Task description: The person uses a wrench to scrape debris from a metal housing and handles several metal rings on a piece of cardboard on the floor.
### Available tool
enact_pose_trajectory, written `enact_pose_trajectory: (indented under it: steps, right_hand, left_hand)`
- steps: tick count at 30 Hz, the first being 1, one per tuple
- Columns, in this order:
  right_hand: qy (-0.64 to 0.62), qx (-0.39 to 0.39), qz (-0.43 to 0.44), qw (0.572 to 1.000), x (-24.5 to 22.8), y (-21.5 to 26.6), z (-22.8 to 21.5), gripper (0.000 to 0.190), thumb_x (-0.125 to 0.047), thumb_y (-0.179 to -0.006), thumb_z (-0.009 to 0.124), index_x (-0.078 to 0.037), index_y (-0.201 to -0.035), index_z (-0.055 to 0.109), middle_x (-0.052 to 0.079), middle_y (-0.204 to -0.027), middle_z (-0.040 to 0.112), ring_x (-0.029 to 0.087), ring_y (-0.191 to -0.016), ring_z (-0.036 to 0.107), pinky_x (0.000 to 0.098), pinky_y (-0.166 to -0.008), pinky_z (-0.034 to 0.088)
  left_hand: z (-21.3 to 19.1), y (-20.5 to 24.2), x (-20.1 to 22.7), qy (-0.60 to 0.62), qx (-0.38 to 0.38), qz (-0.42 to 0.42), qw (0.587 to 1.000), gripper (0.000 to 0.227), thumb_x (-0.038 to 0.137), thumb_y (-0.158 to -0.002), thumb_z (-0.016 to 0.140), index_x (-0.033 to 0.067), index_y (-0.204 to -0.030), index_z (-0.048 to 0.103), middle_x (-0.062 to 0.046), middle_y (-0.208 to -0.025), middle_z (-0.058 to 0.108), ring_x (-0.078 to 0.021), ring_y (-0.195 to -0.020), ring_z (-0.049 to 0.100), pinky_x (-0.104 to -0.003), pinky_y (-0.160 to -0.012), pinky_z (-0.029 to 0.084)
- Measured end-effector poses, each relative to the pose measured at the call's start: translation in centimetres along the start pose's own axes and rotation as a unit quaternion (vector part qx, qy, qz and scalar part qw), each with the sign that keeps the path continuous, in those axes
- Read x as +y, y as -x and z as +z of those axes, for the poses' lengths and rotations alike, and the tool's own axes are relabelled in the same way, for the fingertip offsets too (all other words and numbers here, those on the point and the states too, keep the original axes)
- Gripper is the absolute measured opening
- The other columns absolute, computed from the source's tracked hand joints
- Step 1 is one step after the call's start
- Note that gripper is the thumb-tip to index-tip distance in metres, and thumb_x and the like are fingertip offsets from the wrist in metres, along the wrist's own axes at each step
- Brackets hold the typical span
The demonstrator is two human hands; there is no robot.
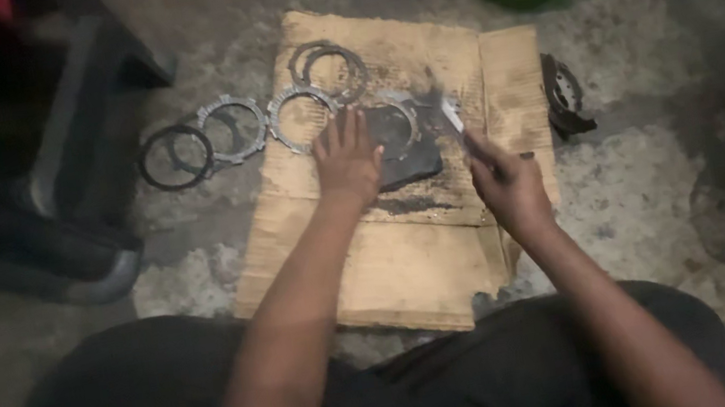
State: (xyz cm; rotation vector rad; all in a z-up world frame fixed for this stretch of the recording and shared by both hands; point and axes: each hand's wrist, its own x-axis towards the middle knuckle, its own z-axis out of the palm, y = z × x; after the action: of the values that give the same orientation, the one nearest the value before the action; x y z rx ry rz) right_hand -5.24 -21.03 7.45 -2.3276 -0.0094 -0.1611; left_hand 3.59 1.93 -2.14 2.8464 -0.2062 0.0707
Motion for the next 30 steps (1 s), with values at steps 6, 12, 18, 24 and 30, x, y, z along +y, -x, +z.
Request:
enact_pose_trajectory:
  steps: [6, 12, 18, 24, 30]
  right_hand:
    - [0.002, -0.015, -0.032, 0.999, 2.3, -0.6, 0.2, 0.039, -0.019, -0.1, 0.068, -0.016, -0.139, 0.067, 0.009, -0.073, 0.065, 0.005, -0.064, 0.055, 0.0293, -0.056, 0.047]
    - [-0.235, -0.095, 0.061, 0.965, 0.3, -2.3, -1.6, 0.047, -0.014, -0.102, 0.061, -0.018, -0.149, 0.057, -0.005, -0.066, 0.053, 0.006, -0.052, 0.047, 0.0278, -0.045, 0.041]
    - [-0.072, -0.17, 0.063, 0.981, 5.3, -3.1, -1.2, 0.04, -0.016, -0.106, 0.054, -0.015, -0.145, 0.063, -0.002, -0.064, 0.054, 0.008, -0.052, 0.049, 0.0273, -0.048, 0.045]
    - [-0.211, -0.113, 0.158, 0.958, 8.1, -4.4, 0.0, 0.027, -0.021, -0.107, 0.057, 0.0, -0.122, 0.064, 0.004, -0.069, 0.062, 0.015, -0.053, 0.057, 0.0312, -0.047, 0.046]
    - [-0.274, -0.13, 0.185, 0.935, 9.8, -5.0, -1.0, 0.015, -0.021, -0.104, 0.064, -0.007, -0.109, 0.066, 0.005, -0.071, 0.061, 0.014, -0.055, 0.055, 0.0309, -0.049, 0.047]
  left_hand:
    - [-0.1, 0.5, -0.1, 0.003, 0.028, 0.009, 1.0, 0.069, 0.042, -0.103, 0.042, 0.0082, -0.161, 0.025, -0.01, -0.171, 0.017, -0.0368, -0.155, 0.017, -0.06, -0.12, 0.015]
    - [0.2, 0.5, 0.2, -0.01, 0.031, 0.016, 0.999, 0.064, 0.039, -0.103, 0.041, 0.0159, -0.161, 0.026, -0.012, -0.169, 0.017, -0.0378, -0.153, 0.018, -0.06, -0.118, 0.015]
    - [-0.6, 0.2, 0.5, 0.017, 0.023, 0.006, 1.0, 0.065, 0.039, -0.102, 0.042, 0.0194, -0.161, 0.026, -0.009, -0.17, 0.018, -0.037, -0.153, 0.018, -0.061, -0.12, 0.013]
    - [0.3, 0.7, -0.2, 0.025, 0.017, 0.017, 0.999, 0.062, 0.038, -0.105, 0.04, 0.0175, -0.162, 0.025, -0.01, -0.17, 0.018, -0.038, -0.155, 0.016, -0.061, -0.121, 0.013]
    - [-0.7, -0.9, 0.3, 0.0, -0.025, -0.001, 1.0, 0.065, 0.041, -0.104, 0.038, 0.0167, -0.162, 0.021, -0.008, -0.17, 0.012, -0.0372, -0.154, 0.011, -0.061, -0.12, 0.011]
